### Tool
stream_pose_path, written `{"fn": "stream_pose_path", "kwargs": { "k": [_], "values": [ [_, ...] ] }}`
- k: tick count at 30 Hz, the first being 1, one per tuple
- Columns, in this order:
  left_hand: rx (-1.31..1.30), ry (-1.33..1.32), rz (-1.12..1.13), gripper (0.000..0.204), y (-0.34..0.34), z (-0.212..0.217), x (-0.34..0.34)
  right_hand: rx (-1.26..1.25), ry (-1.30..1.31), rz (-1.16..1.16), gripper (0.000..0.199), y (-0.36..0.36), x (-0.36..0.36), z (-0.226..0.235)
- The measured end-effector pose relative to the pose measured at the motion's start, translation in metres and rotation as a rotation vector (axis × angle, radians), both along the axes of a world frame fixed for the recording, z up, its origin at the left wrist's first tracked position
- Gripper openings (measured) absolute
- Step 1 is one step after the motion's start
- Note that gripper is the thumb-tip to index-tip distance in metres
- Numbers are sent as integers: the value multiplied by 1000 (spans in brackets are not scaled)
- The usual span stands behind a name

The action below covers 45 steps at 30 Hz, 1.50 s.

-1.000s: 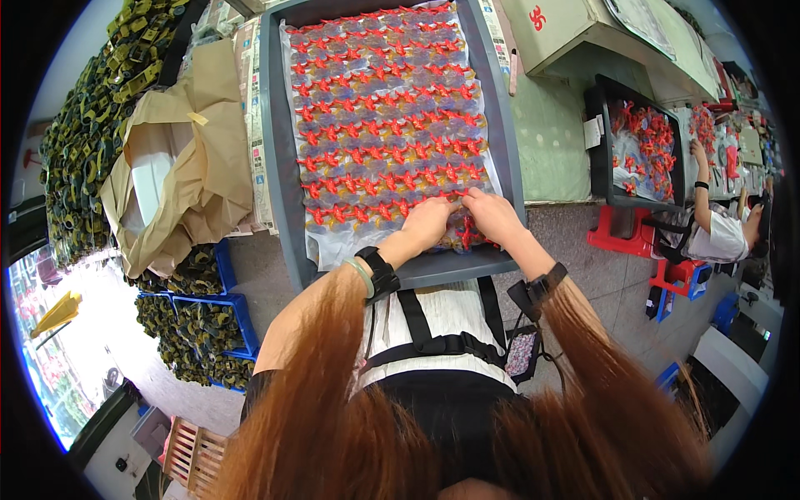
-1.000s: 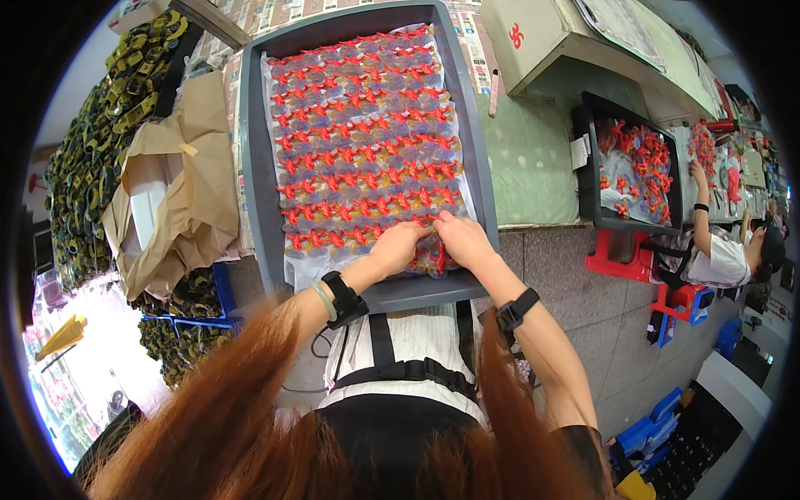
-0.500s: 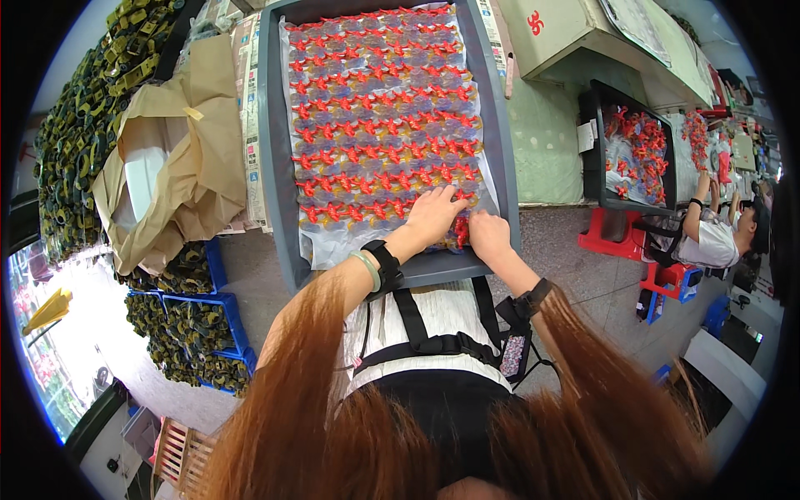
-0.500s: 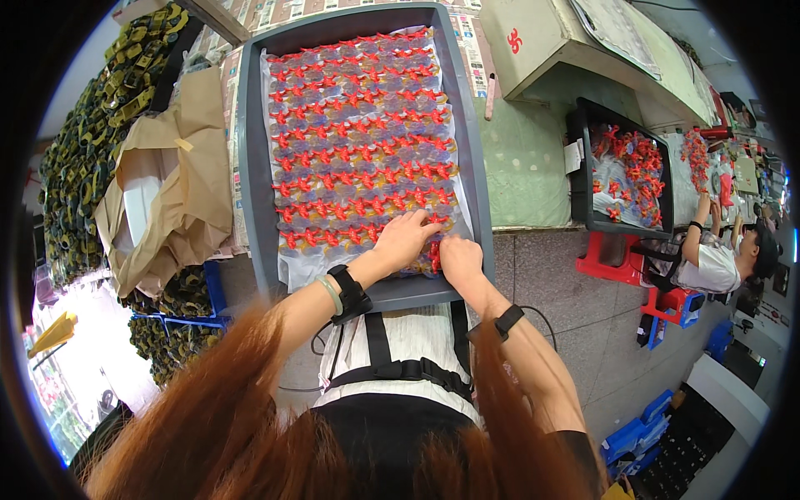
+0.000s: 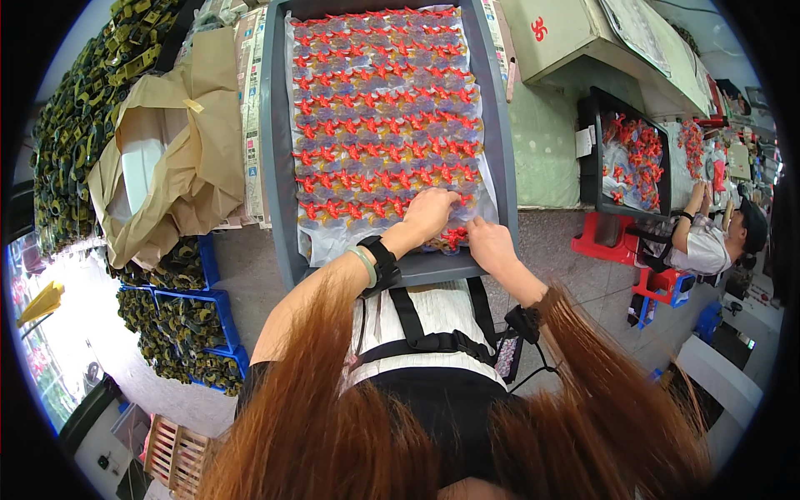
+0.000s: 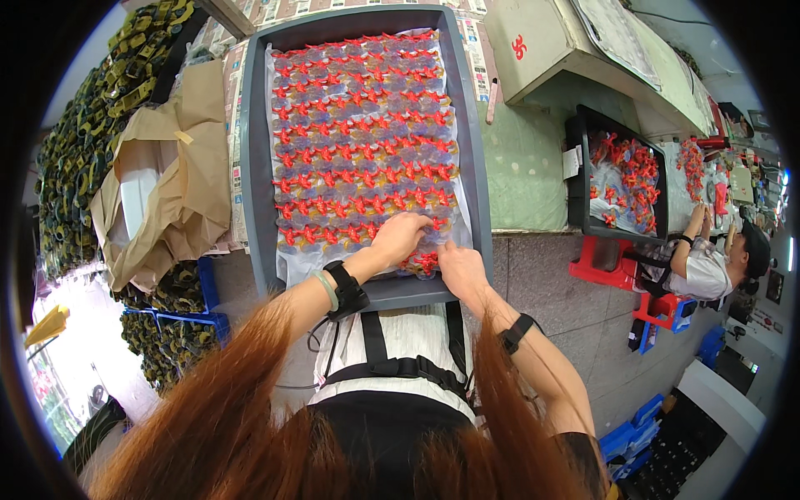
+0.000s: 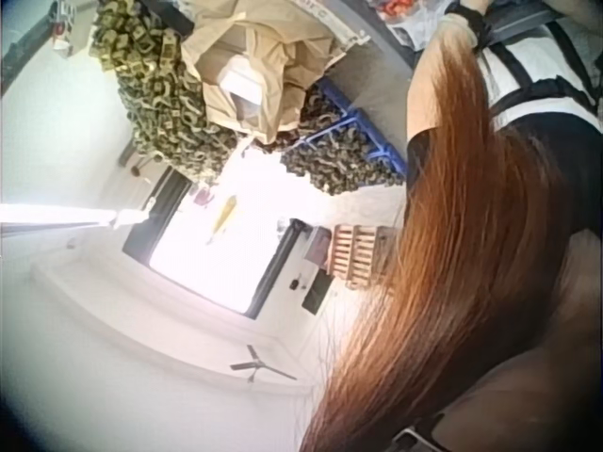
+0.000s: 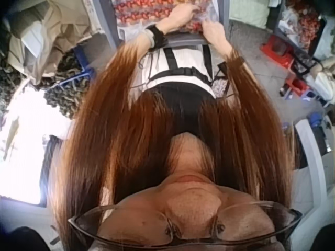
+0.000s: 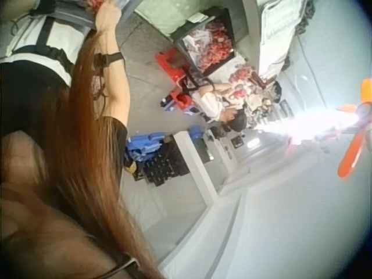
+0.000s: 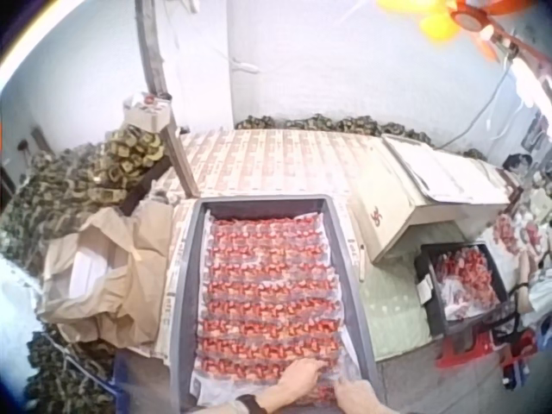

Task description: The person picks up red and purple toy figures from a pile in a grey tray and arranges them into rows. After filling the tray, the person picks up more figures from a black bin and places them onto the table.

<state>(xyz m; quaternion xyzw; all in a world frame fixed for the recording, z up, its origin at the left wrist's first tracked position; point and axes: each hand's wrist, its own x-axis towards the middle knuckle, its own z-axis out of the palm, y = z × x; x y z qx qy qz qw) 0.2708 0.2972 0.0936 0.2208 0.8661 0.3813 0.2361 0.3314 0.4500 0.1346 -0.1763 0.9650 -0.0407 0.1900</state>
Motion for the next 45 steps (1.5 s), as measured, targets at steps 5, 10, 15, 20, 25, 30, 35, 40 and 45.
{"fn": "stream_pose_path", "kwargs": {
  "k": [5, 10, 15, 20, 25, 30, 35, 40, 45],
  "values": [
    [-87, 174, -158, 25, -6, 1, 1, -129, 62, 8, 6, 11, -3, 16],
    [-169, 159, -196, 24, -4, 5, 0, -192, 69, -275, 10, 20, -24, 21],
    [456, -858, 234, 33, -2, 35, 0, -475, -467, -782, 17, 22, -51, 48],
    [636, -1191, 522, 27, -2, 18, 2, -517, 124, -472, 25, 6, -38, 39],
    [553, -1212, 479, 27, 2, 27, -2, -465, -39, -232, 22, 2, -27, 38],
    [-13, -318, 224, 22, -21, 24, -5, -80, 152, -25, 11, 16, -23, 8],
    [-151, -299, 36, 20, -43, 12, 8, 179, 182, 122, 8, 5, -27, -3],
    [-215, -183, -276, 18, -36, 15, 19, 120, 152, 124, 9, 3, -25, -4],
    [-243, 13, -444, 24, -22, 14, 29, -198, -362, 14, 24, -12, -15, 11]
  ]
}}
